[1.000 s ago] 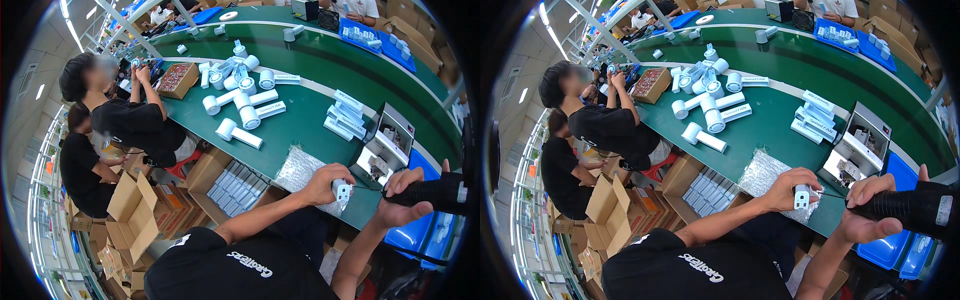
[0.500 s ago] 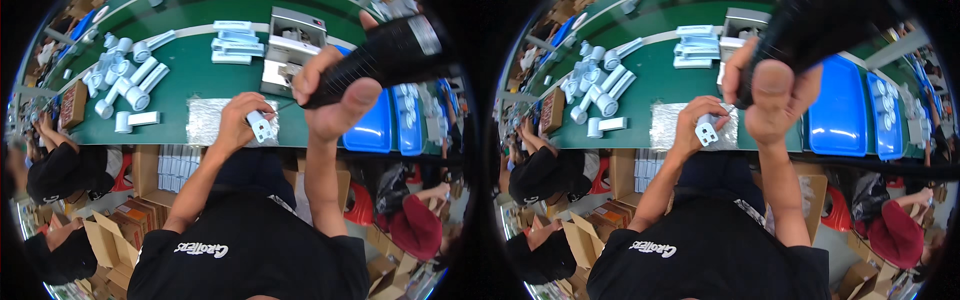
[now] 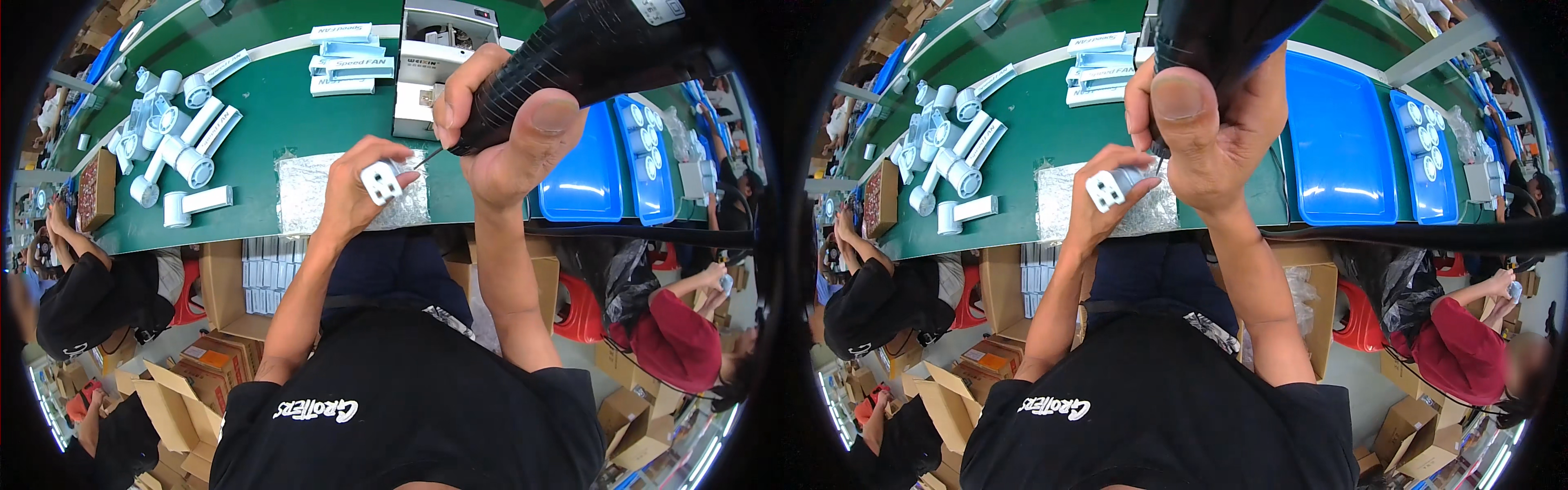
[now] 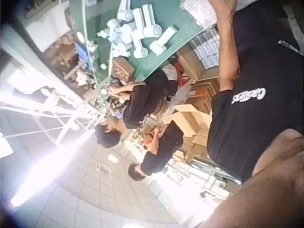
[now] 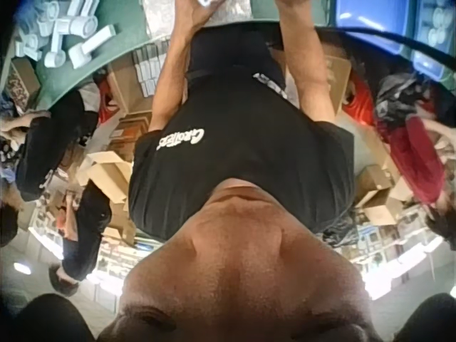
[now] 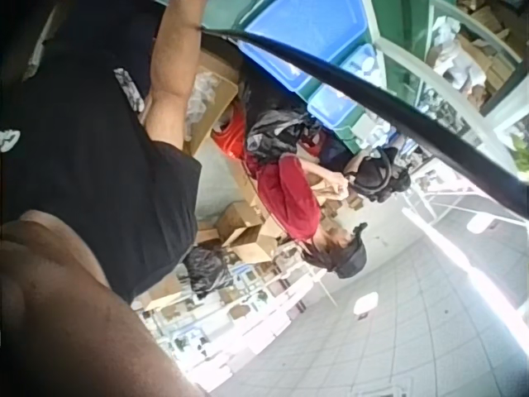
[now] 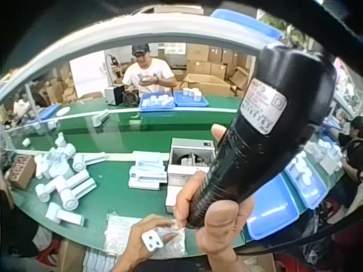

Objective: Assembling plastic handheld fans and testing components using an electric screwdriver.

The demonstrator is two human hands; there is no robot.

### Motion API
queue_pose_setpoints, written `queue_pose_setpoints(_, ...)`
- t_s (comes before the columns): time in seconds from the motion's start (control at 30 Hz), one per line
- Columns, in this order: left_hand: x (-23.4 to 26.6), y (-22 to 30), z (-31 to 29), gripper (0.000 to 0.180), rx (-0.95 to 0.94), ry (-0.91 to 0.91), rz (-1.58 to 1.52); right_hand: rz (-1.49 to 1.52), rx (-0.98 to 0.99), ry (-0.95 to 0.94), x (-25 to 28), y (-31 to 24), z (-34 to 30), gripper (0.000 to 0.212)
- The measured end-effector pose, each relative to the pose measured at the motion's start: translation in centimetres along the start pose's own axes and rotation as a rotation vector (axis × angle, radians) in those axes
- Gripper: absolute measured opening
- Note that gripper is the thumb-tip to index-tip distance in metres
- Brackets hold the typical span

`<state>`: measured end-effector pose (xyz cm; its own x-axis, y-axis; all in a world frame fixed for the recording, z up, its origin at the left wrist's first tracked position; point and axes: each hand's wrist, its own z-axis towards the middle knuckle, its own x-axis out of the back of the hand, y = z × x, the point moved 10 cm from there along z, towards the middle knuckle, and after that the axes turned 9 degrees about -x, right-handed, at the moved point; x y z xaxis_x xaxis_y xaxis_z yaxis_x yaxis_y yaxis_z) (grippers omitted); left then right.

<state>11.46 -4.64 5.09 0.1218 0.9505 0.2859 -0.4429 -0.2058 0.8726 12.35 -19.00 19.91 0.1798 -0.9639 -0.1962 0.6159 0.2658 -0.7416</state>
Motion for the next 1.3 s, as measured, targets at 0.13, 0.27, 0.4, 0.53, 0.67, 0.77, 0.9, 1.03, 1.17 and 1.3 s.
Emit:
queue_pose_setpoints(0.13,1.1,-0.6,-1.0,0.062,-0.064,-0.001,0.064,-0.078,-0.019,0.082,0.6,-0.7,0.0,0.076)
queue_pose_setpoints(0.27,1.3,-2.7,-2.1,0.062,0.090,0.028,0.082,-0.119,-0.089,0.124,1.3,-1.3,-0.2,0.097)
queue_pose_setpoints(0.4,-0.9,-2.1,-0.8,0.065,0.042,-0.033,0.018,-0.075,-0.160,0.157,0.9,-1.0,-0.5,0.098)
queue_pose_setpoints(0.53,-1.2,-1.6,-0.3,0.063,-0.035,-0.074,0.027,-0.039,-0.224,0.202,1.4,-0.1,-0.8,0.103)
queue_pose_setpoints(0.67,-1.2,-1.0,-0.3,0.063,-0.036,-0.068,0.045,0.040,-0.090,0.012,0.1,0.4,-0.1,0.082)
queue_pose_setpoints(0.77,-1.3,-1.2,-0.4,0.063,-0.040,-0.079,0.083,-0.004,0.035,0.053,0.0,0.1,-0.1,0.071)
queue_pose_setpoints(0.9,-1.3,-1.2,-0.4,0.062,-0.037,-0.077,0.077,0.102,0.113,-0.091,-0.1,0.7,0.2,0.063)
queue_pose_setpoints(1.03,-1.4,-1.2,-0.4,0.062,-0.047,-0.089,0.072,0.122,0.148,-0.059,-0.1,0.0,0.2,0.058)
queue_pose_setpoints(1.17,-1.2,-1.2,-0.4,0.055,-0.056,-0.053,0.050,0.139,0.137,-0.067,-0.2,0.5,0.4,0.049)
queue_pose_setpoints(1.3,-1.3,-1.5,-0.5,0.057,-0.041,-0.057,0.039,0.174,0.137,-0.044,0.1,0.7,0.4,0.045)
